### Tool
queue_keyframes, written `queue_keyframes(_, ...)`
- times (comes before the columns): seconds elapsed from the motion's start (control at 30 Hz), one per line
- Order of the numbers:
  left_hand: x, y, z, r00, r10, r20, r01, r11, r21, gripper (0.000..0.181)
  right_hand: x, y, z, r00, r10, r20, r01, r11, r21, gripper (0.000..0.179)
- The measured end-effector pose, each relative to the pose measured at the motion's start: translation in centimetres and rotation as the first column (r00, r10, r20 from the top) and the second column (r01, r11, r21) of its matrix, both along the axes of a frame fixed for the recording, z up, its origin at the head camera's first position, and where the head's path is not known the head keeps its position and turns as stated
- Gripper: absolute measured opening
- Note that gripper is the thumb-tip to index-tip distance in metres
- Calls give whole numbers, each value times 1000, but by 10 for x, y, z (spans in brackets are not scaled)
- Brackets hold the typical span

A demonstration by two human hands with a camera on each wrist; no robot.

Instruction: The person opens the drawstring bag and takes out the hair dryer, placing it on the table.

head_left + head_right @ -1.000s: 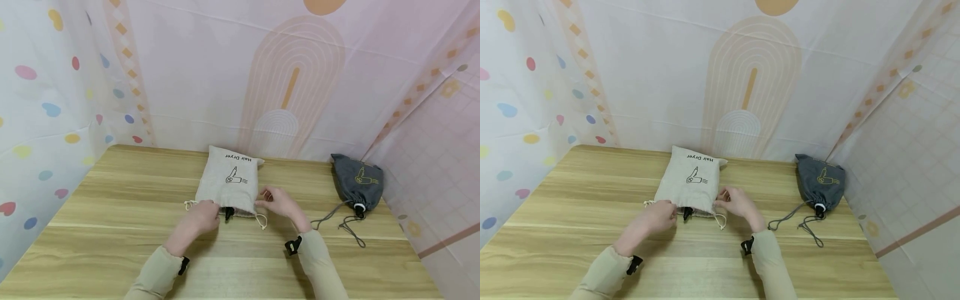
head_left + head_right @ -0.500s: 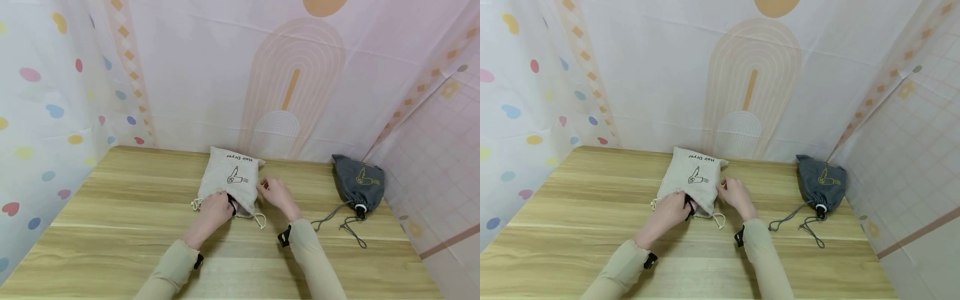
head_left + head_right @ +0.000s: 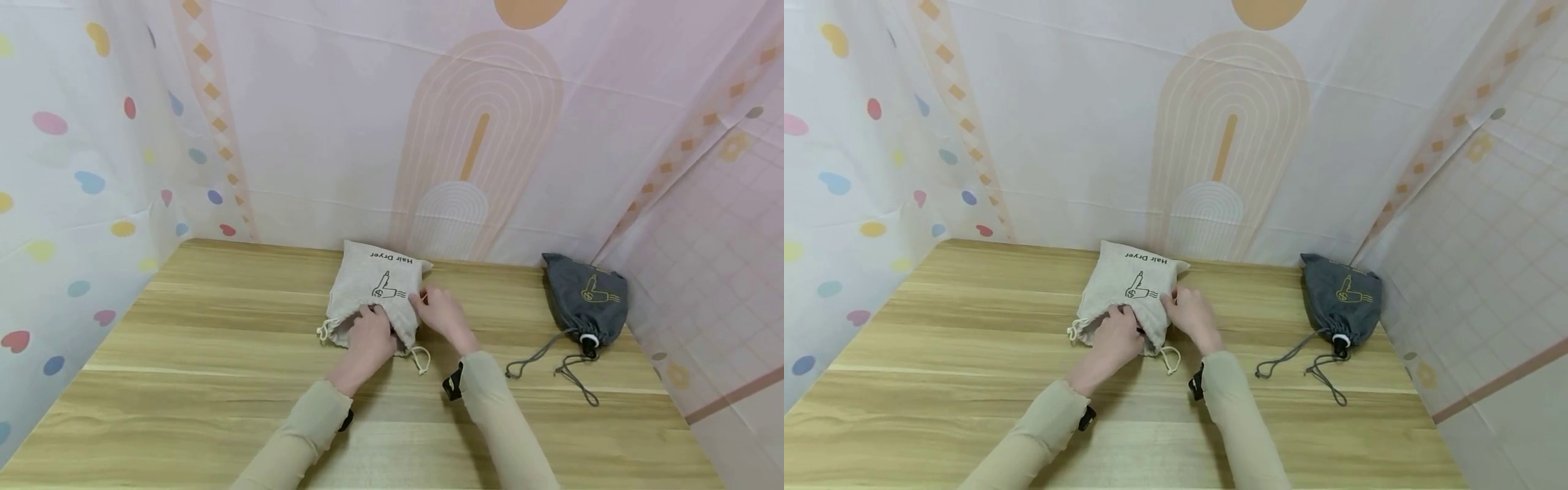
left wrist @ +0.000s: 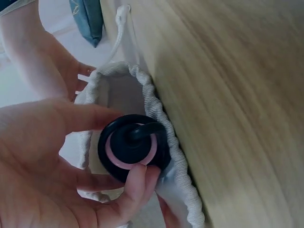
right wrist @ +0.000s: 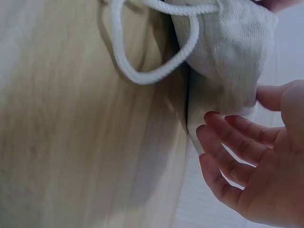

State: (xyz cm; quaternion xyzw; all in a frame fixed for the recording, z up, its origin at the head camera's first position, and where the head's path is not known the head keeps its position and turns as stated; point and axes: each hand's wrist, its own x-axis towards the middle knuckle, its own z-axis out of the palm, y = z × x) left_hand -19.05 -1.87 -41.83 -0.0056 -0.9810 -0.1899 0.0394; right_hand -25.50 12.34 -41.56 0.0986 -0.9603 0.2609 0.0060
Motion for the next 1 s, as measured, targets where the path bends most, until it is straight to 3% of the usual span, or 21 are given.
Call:
queue_keyframes(0.17,-4,2,-3,1000,11,6,-11,1000,-2,50,1,-3,-4,1000,12,-18,-12,1000,-17,20)
queue_keyframes(0.3,-4,-1,-4,1000,0,-21,1,1000,18,47,1,-3,-6,1000,14,-19,-15,999,-41,21)
queue_keyframes(0.57,-4,-16,-4,999,-34,-3,34,999,26,43,3,-1,-4,1000,-4,-14,3,997,-81,23)
queue_keyframes(0.73,-5,-32,-3,996,-70,55,69,998,12,46,5,4,-3,999,-18,-47,15,997,-70,30)
queue_keyframes(0.9,-5,-50,3,987,-126,103,130,991,-25,46,9,11,-3,996,79,-37,-82,993,-87,29)
queue_keyframes(1.0,-4,-57,7,982,-149,119,154,987,-36,42,8,17,-2,997,81,-11,-82,985,-150,23)
